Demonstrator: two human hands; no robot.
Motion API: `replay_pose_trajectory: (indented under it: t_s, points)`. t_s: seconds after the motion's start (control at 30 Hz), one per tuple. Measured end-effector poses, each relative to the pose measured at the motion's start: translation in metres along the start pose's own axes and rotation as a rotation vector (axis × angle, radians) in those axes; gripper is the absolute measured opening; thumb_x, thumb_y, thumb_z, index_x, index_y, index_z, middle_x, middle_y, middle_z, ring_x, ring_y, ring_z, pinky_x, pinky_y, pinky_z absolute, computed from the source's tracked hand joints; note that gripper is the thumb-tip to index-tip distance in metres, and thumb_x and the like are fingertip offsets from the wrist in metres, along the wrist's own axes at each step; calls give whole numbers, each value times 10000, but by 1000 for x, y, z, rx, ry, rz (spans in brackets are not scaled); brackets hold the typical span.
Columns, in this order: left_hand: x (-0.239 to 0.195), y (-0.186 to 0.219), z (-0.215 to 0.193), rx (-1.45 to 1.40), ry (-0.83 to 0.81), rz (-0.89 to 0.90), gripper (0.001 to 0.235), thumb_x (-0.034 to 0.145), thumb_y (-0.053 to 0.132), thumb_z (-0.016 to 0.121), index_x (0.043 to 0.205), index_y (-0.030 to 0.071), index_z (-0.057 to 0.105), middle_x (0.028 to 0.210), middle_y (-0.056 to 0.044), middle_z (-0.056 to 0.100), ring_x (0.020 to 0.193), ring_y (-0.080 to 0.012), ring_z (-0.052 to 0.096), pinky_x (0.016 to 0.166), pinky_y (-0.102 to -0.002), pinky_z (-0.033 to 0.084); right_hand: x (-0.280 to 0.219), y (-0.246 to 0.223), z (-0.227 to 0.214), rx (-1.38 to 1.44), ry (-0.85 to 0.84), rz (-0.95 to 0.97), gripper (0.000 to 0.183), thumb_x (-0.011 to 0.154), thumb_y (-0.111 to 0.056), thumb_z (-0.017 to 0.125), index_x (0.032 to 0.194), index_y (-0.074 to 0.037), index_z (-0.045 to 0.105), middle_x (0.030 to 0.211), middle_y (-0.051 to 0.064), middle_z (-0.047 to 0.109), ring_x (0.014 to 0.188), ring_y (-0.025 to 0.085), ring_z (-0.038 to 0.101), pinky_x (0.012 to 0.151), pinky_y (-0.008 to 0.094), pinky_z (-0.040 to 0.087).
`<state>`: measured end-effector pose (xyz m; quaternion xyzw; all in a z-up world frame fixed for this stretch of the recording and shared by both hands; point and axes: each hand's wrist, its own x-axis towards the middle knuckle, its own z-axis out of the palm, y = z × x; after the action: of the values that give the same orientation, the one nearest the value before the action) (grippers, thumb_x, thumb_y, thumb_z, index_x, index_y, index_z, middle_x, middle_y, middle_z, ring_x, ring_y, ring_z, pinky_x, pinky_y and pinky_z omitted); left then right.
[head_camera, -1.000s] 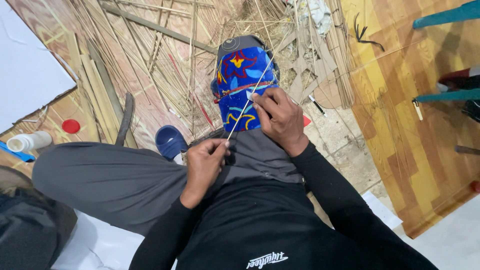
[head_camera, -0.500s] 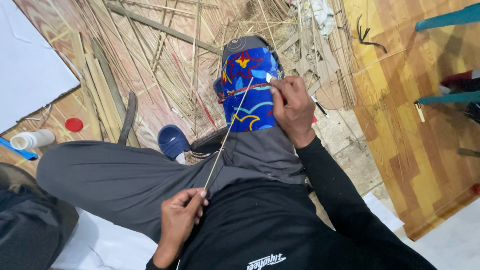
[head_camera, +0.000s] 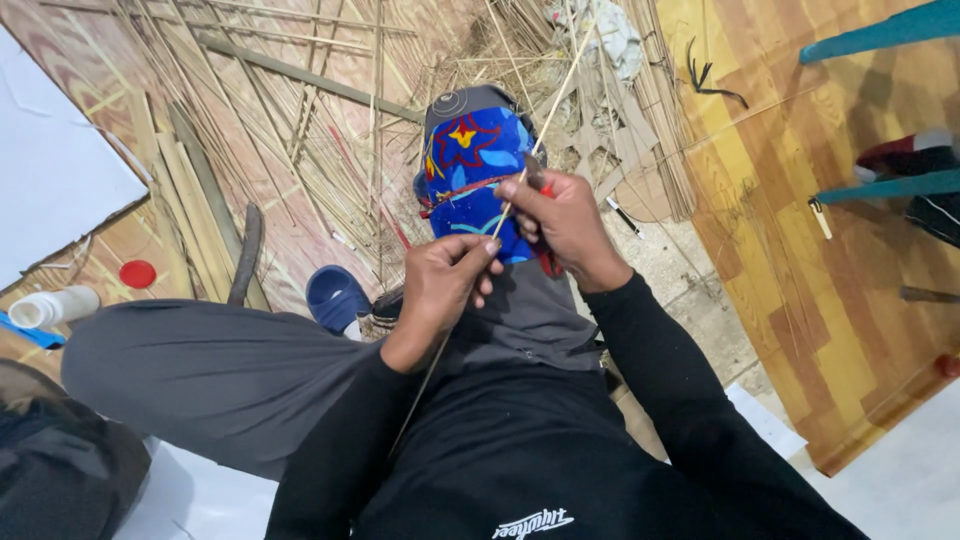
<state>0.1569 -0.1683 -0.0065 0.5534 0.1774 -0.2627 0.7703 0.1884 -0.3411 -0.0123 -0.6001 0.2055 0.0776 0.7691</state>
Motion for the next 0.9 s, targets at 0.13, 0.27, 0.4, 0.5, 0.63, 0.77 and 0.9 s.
replay_pose_trajectory:
  t_s: [0.13, 0.27, 0.4, 0.5, 0.63, 0.77, 0.9]
  points:
    - [-14, -11, -22, 64, 30, -80, 231, 910, 75, 722, 1047, -111, 734, 714, -208, 713, 451, -161, 637, 329, -247, 538, 28, -11, -17, 44, 90, 46, 149, 940, -103, 783, 953, 18, 698, 699, 91, 631, 452, 52, 510, 367, 218, 420]
    - [-25, -24, -38, 74, 95, -116, 214, 893, 55, 736, 1018, -118, 743, 700, -211, 714, 430, -145, 609, 308, -240, 513, 46, -15, -23, -18, 73, 72, 228, 928, -111, 798, 1087, 26, 708, 742, 85, 664, 472, 34, 522, 388, 195, 438]
    - [-19, -34, -34, -40, 112, -142, 188, 894, 44, 715, 997, -112, 727, 695, -202, 706, 411, -121, 576, 286, -213, 461, 49, -2, -20, -211, 70, 15, 180, 915, -158, 810, 1019, -25, 744, 692, 87, 670, 431, 50, 493, 358, 193, 391]
    - [-11, -24, -26, -116, 144, -134, 186, 893, 49, 718, 999, -104, 720, 688, -197, 703, 396, -110, 561, 279, -209, 445, 34, -8, -22, -872, 138, -234, 300, 972, -432, 802, 1172, -213, 753, 947, 69, 770, 846, 297, 741, 763, 422, 564]
    - [2, -24, -19, -110, 163, -122, 183, 900, 53, 713, 1000, -100, 723, 693, -191, 712, 398, -100, 561, 283, -204, 437, -9, 1, -12, -1177, -5, -558, 437, 1076, -495, 587, 1341, -151, 541, 1238, 124, 627, 876, 415, 713, 696, 580, 588]
    - [15, -21, -10, -160, 142, -104, 218, 891, 51, 720, 1029, -116, 706, 698, -196, 711, 398, -94, 568, 295, -191, 442, -30, 15, -15, -1283, -128, -790, 247, 1062, -308, 559, 1276, -188, 591, 1206, 78, 568, 885, 372, 706, 659, 500, 592]
    - [24, -25, -8, -154, 80, -47, 207, 893, 58, 704, 1012, -111, 711, 698, -200, 711, 397, -94, 575, 292, -185, 451, -33, 19, -21, -1342, -95, -956, 151, 1034, -289, 643, 1155, -221, 705, 1121, 2, 605, 868, 277, 713, 678, 386, 578]
